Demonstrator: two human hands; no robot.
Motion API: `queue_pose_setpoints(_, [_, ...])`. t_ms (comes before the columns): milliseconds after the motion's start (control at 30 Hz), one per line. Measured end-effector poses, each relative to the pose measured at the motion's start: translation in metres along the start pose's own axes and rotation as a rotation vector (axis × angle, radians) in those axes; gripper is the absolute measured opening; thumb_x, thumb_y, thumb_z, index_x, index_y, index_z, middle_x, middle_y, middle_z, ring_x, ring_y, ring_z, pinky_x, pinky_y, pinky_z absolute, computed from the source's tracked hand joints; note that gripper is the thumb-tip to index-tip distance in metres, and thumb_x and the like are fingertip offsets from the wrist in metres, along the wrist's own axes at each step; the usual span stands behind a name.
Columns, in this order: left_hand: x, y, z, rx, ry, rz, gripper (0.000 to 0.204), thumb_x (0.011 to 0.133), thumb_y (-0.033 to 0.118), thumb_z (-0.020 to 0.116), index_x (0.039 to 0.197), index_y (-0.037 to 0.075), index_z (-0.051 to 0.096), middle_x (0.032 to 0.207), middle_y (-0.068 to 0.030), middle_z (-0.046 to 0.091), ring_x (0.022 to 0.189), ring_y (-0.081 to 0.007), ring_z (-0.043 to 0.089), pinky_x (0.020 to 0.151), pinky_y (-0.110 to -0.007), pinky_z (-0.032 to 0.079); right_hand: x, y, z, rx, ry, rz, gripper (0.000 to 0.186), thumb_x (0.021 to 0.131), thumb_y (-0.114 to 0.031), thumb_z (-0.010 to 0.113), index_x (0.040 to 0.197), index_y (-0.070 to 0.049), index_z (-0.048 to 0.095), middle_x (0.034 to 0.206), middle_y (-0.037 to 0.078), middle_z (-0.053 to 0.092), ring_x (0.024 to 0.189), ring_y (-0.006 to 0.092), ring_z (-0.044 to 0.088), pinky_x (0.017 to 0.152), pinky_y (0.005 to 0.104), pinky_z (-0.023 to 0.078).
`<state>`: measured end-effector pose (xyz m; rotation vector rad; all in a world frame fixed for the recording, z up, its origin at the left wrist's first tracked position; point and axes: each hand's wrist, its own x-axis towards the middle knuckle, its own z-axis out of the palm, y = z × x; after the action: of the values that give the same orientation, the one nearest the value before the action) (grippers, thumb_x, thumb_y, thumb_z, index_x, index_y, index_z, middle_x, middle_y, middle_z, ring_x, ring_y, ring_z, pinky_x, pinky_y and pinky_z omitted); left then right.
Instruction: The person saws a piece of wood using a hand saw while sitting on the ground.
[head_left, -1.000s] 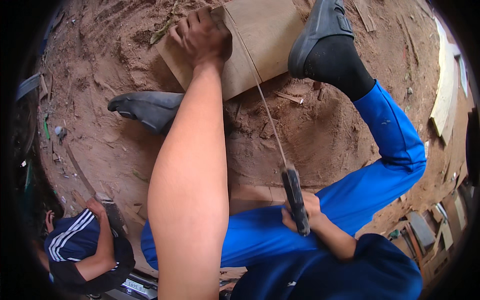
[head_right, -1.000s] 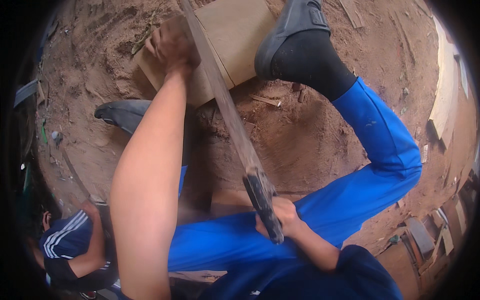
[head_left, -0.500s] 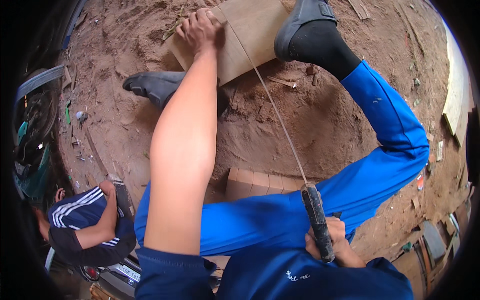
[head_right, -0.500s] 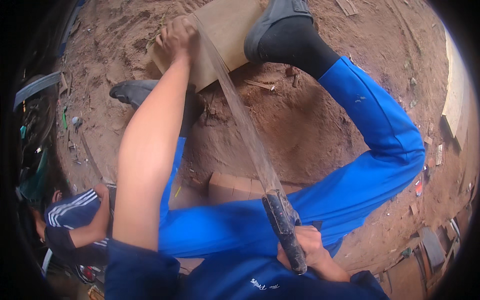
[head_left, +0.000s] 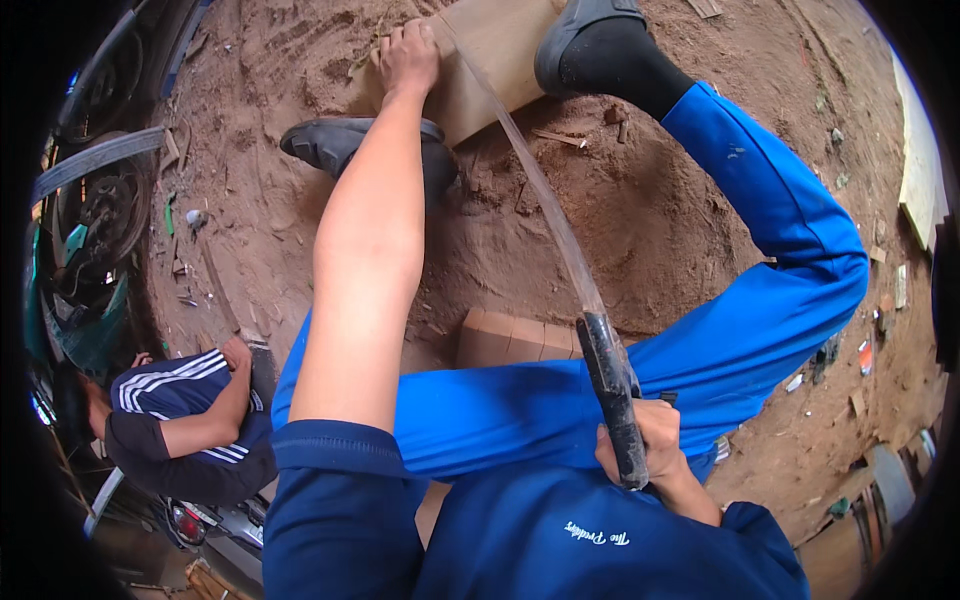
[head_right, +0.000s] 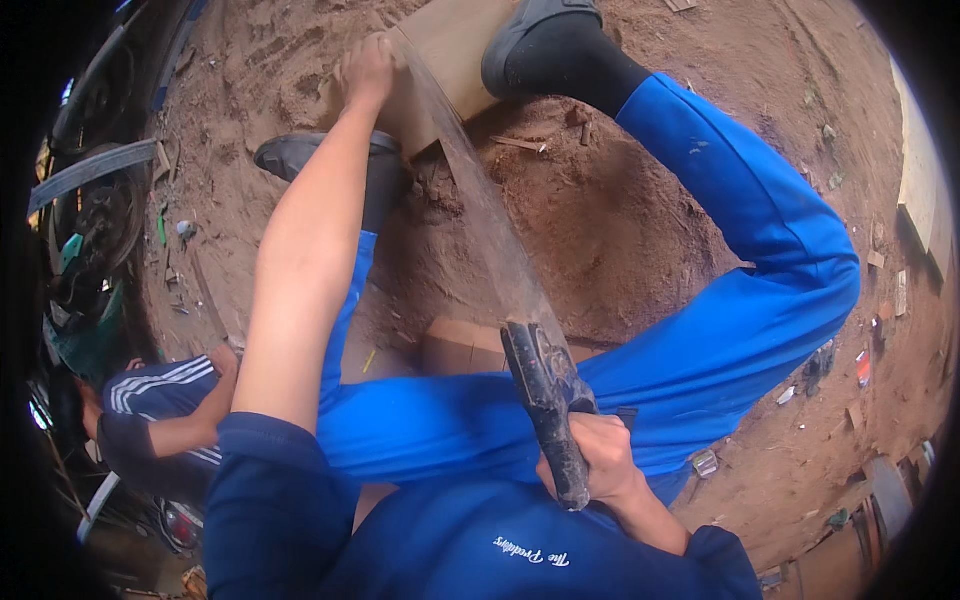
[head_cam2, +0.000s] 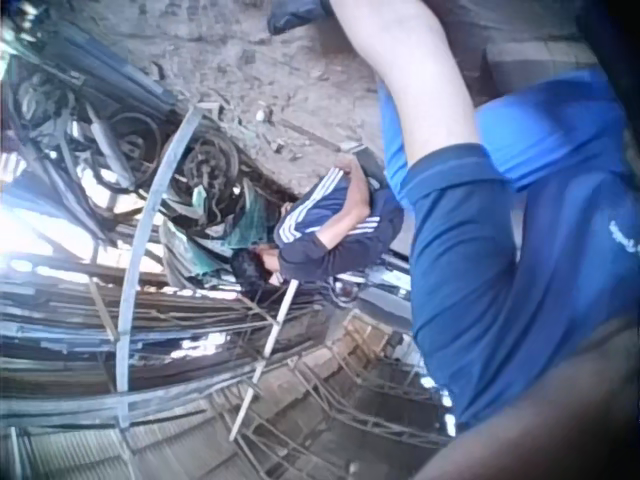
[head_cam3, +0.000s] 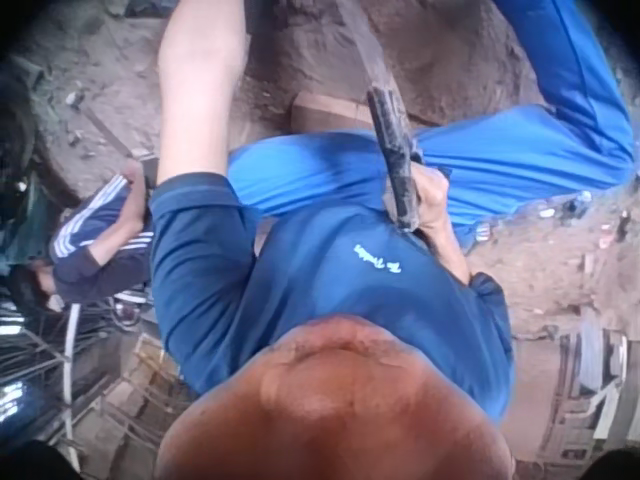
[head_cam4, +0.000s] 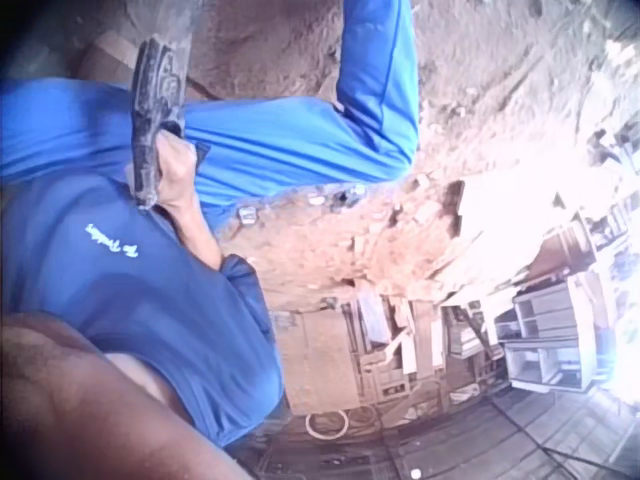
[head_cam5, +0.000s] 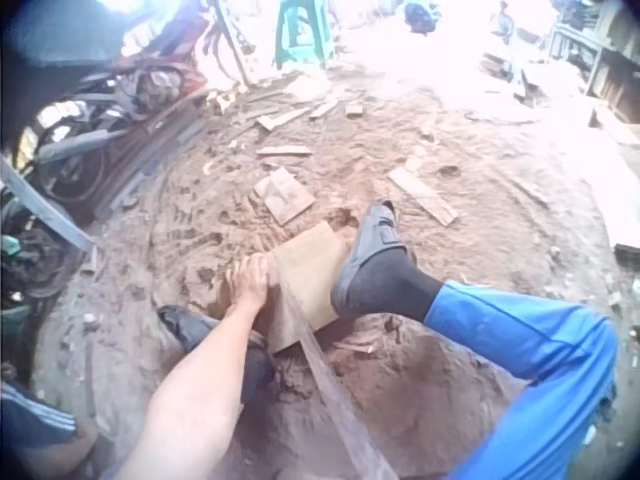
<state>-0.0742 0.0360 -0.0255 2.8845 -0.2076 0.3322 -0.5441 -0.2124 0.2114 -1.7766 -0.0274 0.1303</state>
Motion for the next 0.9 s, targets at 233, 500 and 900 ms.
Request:
queue_pose_setpoints(233, [0.007, 0.004, -0.023, 0.006, -0.192, -0.064, 0.049, 0.105, 0.047, 0.035, 0.136, 0.019, 0.061, 0.140, -0.0142, 0.061, 0.134, -0.0354, 0.050, 0.115, -0.053, 0.031, -0.008, 0.004, 0.008, 0.061, -0.028, -0.059, 0.013, 0.065, 0.004, 0.069, 0.069, -0.003, 0.059, 0.060, 0.007, 0.059, 0.047, 0.0242, 0.061, 0.045, 0.0333, 0.045])
queue_pose_setpoints(500, [0.014, 0.016, -0.033, -0.024, -0.360, -0.124, 0.052, 0.105, 0.048, 0.032, 0.140, 0.019, 0.058, 0.145, -0.0150, 0.057, 0.136, -0.0372, 0.048, 0.116, -0.051, 0.032, -0.003, -0.017, 0.004, 0.142, 0.057, -0.048, 0.016, 0.065, 0.005, 0.070, 0.079, 0.004, 0.063, 0.060, 0.009, 0.055, 0.045, 0.0249, 0.056, 0.044, 0.0356, 0.043])
queue_pose_setpoints(900, [0.000, -0.003, -0.031, -0.196, -0.098, 0.004, 0.051, 0.102, 0.047, 0.042, 0.133, 0.011, 0.063, 0.131, -0.0204, 0.064, 0.125, -0.0395, 0.057, 0.108, -0.047, 0.042, -0.003, -0.017, 0.015, 0.136, -0.007, -0.037, 0.018, 0.066, 0.004, 0.072, 0.076, 0.001, 0.057, 0.062, 0.010, 0.055, 0.046, 0.0267, 0.056, 0.045, 0.0356, 0.044])
